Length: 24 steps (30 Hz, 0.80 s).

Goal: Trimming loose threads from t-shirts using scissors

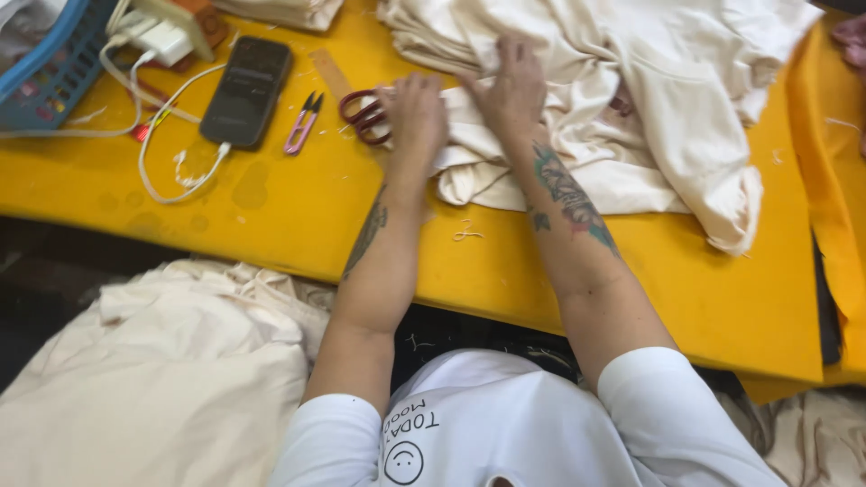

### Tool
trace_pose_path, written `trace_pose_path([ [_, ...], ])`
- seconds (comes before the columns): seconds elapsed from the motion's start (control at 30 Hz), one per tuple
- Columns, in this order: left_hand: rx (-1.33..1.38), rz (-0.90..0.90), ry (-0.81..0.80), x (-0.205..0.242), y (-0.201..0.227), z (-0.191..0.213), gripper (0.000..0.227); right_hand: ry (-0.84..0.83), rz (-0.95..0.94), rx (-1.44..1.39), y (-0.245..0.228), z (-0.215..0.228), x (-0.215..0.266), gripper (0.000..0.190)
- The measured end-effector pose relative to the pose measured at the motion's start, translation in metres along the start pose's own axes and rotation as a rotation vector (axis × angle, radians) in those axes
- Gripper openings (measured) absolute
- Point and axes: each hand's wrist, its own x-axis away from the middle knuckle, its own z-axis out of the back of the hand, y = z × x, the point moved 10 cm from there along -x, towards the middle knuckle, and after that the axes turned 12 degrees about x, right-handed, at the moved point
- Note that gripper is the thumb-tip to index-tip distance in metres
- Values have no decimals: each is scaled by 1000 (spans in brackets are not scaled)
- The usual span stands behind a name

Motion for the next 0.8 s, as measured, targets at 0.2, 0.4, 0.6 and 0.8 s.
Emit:
trace_pose_path([
  [0.2,624,-71,-24,4,42,-12,18,41,-81,-426,41,-16,2,11],
  [0.4,864,191,-134,11,40,-23,48,-288,-212,-1185,18,42,63,29],
  [0.6,1133,251,-341,33,86,18,49,-341,-190,-1052,26,61,92,15],
  [0.8,1281,-36,-269,31,115,32,39,-264,-301,-1340,64,34,95,18],
])
